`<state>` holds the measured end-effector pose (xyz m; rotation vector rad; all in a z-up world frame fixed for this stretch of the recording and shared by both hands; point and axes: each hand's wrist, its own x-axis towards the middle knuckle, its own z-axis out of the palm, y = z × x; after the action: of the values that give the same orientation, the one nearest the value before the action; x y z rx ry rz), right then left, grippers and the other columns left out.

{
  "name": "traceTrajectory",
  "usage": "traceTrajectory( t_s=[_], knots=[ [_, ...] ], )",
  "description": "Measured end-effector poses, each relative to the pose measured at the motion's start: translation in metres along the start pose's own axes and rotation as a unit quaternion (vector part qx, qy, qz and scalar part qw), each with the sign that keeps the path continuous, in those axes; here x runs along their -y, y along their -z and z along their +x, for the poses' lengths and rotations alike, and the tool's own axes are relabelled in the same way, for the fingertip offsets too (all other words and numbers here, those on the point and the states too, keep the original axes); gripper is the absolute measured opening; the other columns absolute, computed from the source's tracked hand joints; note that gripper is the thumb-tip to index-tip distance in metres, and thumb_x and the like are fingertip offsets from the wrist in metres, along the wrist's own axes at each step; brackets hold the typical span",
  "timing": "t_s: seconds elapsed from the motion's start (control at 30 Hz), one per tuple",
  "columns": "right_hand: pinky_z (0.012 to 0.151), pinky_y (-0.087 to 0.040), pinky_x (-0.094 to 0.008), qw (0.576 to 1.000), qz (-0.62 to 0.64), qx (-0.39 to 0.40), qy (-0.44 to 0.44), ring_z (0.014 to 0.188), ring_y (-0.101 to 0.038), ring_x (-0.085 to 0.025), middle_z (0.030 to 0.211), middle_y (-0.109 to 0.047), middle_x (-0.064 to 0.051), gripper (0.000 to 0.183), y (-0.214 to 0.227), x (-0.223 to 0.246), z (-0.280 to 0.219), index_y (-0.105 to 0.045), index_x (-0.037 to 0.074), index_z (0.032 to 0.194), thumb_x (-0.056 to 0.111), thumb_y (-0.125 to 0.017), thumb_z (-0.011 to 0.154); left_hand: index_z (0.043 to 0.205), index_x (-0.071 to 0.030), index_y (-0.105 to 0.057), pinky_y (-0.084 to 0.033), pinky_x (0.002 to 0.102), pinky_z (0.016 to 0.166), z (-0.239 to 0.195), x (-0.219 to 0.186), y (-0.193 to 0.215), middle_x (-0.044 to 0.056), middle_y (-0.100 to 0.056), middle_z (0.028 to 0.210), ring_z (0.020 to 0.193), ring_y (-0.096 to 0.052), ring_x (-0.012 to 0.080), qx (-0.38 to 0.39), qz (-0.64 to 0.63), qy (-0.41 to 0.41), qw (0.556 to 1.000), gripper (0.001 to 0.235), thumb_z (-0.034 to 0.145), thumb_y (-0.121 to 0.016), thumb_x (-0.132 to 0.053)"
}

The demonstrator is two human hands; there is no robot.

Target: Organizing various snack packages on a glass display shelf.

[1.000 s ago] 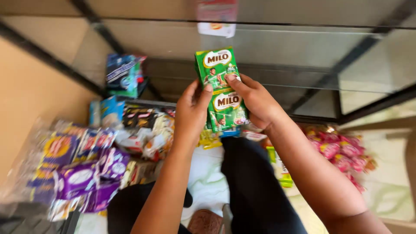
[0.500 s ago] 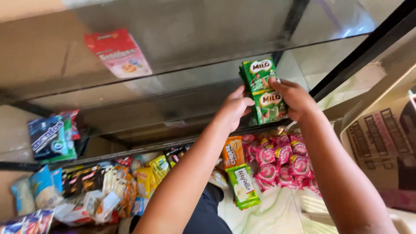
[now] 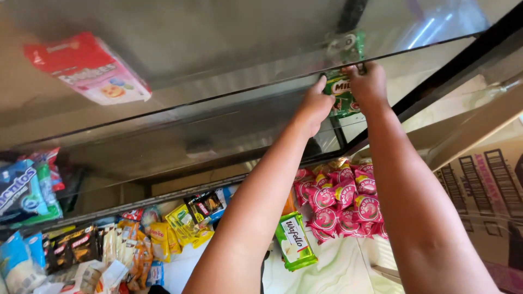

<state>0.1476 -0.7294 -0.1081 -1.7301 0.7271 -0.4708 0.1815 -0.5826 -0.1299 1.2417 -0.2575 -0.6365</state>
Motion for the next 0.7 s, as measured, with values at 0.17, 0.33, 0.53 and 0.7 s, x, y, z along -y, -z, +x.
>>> traceTrajectory(
  t_s=[0.17, 0.33, 0.53, 0.7],
  knots=[
    [0.084, -0.052, -0.051, 0.918, -0.307, -0.116, 0.222, 0.097, -0.065, -0.044, 0.107, -0.071, -0.025, 0.035, -0.002, 0.001, -0.021, -0.066, -0.001, 0.119, 0.022, -0.080, 0.096, 0.160, -0.005, -0.026, -0.044, 0.033, 0.103, -0.021, -0.015, -0.007, 0.020, -0.059, 0.141, 0.123, -0.058, 0.0239, -0.011, 0.107, 0.037, 0.994, 0.081, 0.086, -0.058, 0.001],
    [0.104, -0.047, -0.053, 0.890, -0.331, -0.145, 0.277, 0.126, -0.053, -0.049, 0.145, -0.054, -0.029, 0.046, -0.003, 0.009, -0.110, -0.059, 0.003, 0.142, 0.013, -0.071, 0.100, 0.153, 0.001, -0.039, -0.042, 0.034, 0.102, -0.010, -0.005, -0.007, 0.021, -0.061, 0.139, 0.123, -0.056, 0.0241, 0.026, 0.055, -0.013, 0.998, 0.072, 0.083, -0.052, 0.007],
    [0.112, -0.040, -0.058, 0.834, -0.421, -0.089, 0.345, 0.140, -0.039, -0.055, 0.153, -0.042, -0.033, 0.063, 0.000, 0.007, -0.141, -0.054, 0.005, 0.147, 0.015, -0.076, 0.088, 0.143, 0.005, -0.051, -0.048, 0.036, 0.097, 0.004, 0.015, -0.016, 0.018, -0.066, 0.126, 0.113, -0.060, 0.0244, 0.075, -0.031, -0.028, 0.996, 0.062, 0.081, -0.044, 0.011],
    [0.114, -0.040, -0.056, 0.847, -0.416, -0.081, 0.322, 0.145, -0.033, -0.055, 0.156, -0.037, -0.032, 0.064, -0.001, 0.007, -0.126, -0.051, 0.006, 0.149, 0.007, -0.072, 0.089, 0.139, 0.002, -0.051, -0.047, 0.034, 0.097, 0.033, 0.024, -0.013, 0.012, -0.066, 0.122, 0.112, -0.060, 0.0194, 0.009, 0.007, -0.050, 0.999, 0.050, 0.089, -0.048, 0.006]
  ],
)
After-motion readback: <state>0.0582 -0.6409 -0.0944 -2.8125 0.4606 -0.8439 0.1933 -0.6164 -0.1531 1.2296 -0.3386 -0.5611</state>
